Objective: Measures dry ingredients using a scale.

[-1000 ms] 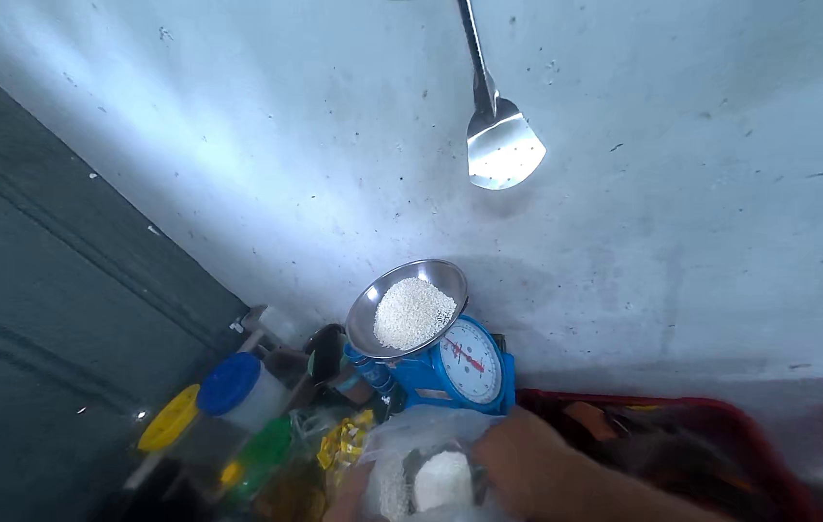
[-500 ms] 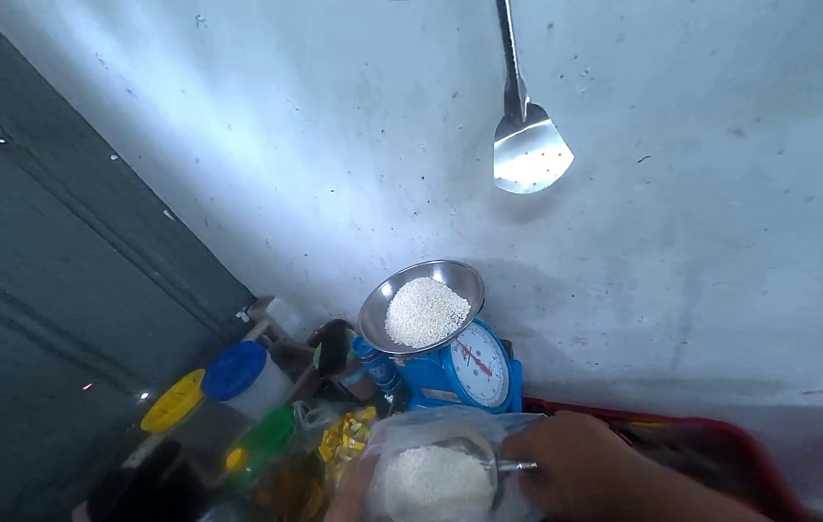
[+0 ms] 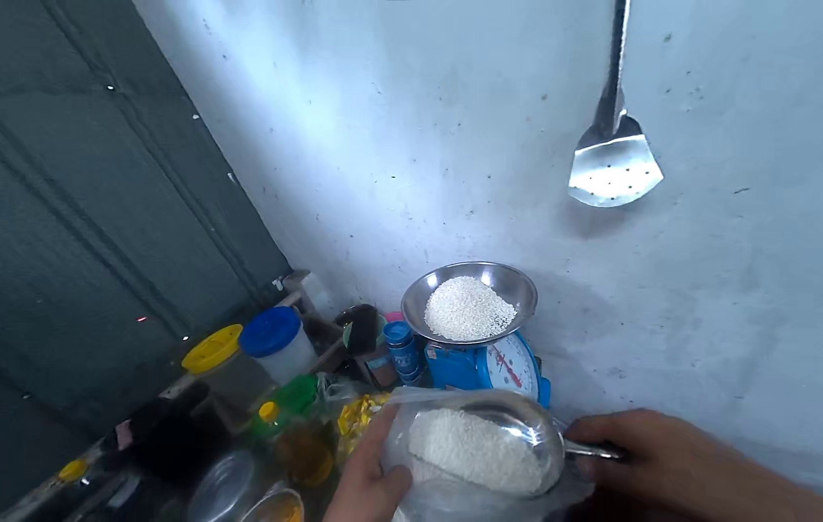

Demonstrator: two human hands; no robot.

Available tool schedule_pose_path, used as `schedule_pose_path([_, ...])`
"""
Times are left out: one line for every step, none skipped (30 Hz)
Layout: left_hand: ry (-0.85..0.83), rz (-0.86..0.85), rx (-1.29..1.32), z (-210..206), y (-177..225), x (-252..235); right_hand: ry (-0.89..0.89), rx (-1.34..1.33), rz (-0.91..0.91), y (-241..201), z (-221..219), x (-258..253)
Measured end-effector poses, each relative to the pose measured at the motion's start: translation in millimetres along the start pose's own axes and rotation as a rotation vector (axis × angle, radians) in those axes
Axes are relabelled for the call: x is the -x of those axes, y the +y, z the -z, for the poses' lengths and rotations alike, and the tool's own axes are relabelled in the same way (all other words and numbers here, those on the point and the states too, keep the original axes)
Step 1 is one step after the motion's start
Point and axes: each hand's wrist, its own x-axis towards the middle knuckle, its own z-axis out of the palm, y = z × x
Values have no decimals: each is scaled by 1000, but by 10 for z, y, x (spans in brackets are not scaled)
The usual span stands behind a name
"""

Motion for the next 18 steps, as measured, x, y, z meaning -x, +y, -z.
schedule_pose_path([-12, -8, 12, 18, 4, -31, 19, -9, 8, -2, 75, -18])
schedule_pose_path([-21, -4, 24, 30, 8, -66, 31, -26, 9, -10, 154, -38])
schedule_pose_path([-25, 8, 49, 39, 9, -104, 42, -51, 8, -25, 238, -59])
schedule_pose_path([-28, 16, 75, 45, 2, -141, 56, -83, 8, -36, 320, -80])
schedule_pose_path([-28, 15, 103, 46, -12, -172, 70, -120, 7, -48, 403, -104])
schedule_pose_path([-27, 14, 122, 42, -20, -195, 76, -153, -2, -76, 499, -129])
schedule_pose_path([-25, 13, 126, 37, -27, -208, 77, -186, -17, -124, 608, -153])
schedule_pose_path([-27, 9, 114, 35, -40, -214, 74, -219, -45, -198, 729, -175])
schedule_pose_path([-30, 10, 95, 35, -46, -212, 78, -235, -87, -289, 856, -199])
schedule_pose_path([-31, 6, 78, 38, -61, -209, 91, -229, -131, -390, 987, -224])
schedule_pose_path([-39, -1, 71, 45, -76, -199, 112, -210, -163, -465, 1114, -265])
schedule_pose_path([-49, -9, 78, 55, -102, -189, 143, -165, -174, -489, 1235, -331])
schedule_pose_path([-59, -16, 91, 68, -135, -178, 168, -89, -182, -523, 1354, -406])
schedule_pose_path([-68, -26, 97, 84, -165, -161, 179, 21, -192, -566, 1465, -491])
schedule_pose_path([-73, -36, 97, 101, -192, -141, 183, 147, -204, -592, 1562, -601])
schedule_pose_path([-77, -41, 98, 118, -210, -127, 184, 290, -222, -597, 1644, -734])
schedule_pose_path([-73, -39, 103, 129, -215, -115, 190, 444, -241, -598, 1703, -881])
schedule_pose_path([-65, -27, 120, 137, -216, -99, 190, 583, -253, -636, 1733, -1009])
